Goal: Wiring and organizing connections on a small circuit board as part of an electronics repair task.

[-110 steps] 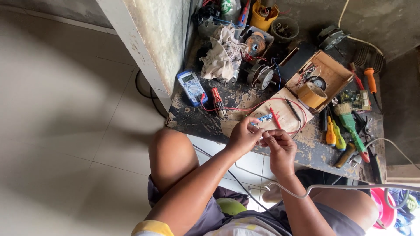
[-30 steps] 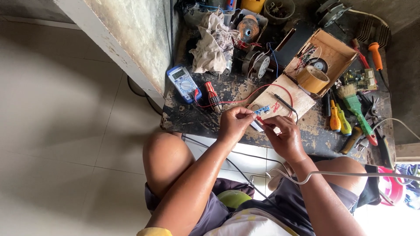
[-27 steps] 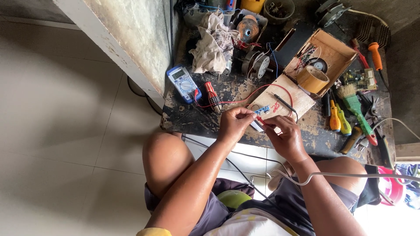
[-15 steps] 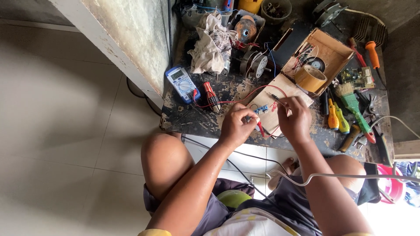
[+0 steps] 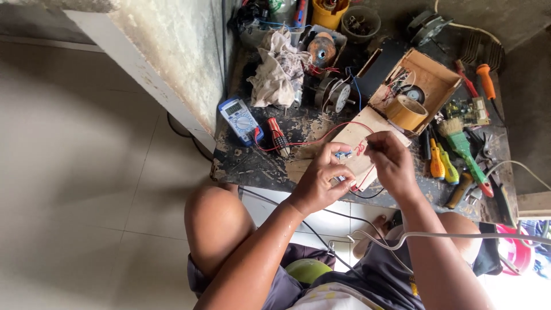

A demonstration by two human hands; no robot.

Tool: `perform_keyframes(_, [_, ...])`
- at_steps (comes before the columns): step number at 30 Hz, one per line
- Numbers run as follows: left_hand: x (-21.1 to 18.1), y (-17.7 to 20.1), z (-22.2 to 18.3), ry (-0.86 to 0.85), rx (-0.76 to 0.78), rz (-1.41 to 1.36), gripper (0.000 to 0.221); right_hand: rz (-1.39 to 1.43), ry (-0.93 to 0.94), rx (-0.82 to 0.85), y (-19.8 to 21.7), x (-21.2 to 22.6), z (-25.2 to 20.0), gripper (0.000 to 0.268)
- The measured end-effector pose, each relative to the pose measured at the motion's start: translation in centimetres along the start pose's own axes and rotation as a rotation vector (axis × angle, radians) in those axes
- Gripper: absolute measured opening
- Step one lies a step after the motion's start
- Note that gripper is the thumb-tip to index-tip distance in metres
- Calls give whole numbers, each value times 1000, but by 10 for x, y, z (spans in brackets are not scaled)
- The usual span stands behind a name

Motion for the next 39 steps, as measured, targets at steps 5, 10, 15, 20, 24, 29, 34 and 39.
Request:
perform_keyframes(5, [-12,0,-2,-42,42,-11,15,19,-15,168,-22,52,-26,34])
perform_keyframes(10, [-31,12,-1,-55,8,-36,17,24,-6,232,-30,58,-38,29])
perform_keyframes(15, [-44,22,0,-99,1,-25,18,43,-39,337,-36,75,-44,30])
perform_keyframes(20, [-43,19,-2,-109,24,-23,18,36,-69,349,-42,86,-43,21])
perform_keyframes(24, [-45,18,-3,-114,30,-18,16,17,-94,316,-38,74,-44,19])
perform_keyframes(29, [-35,7,-6,-130,-13,18,13,-30,-61,285,-33,65,-45,23])
perform_keyframes(34, [-34,8,-7,-172,11,-2,13,-203,-48,241,-11,29,-52,17])
perform_keyframes(39, [-30,1,-9,-148,27,-8,14,-192,5,147,-16,37,-61,21])
Point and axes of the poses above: each hand's wrist, its own z-axis towards the middle knuckle, its own y-axis out of the back of the hand, x = y × z, the point moved 5 cm from there along z, towards the middle knuckle, and after that the axes turned 15 degrees about z, right-handed, at the moved point
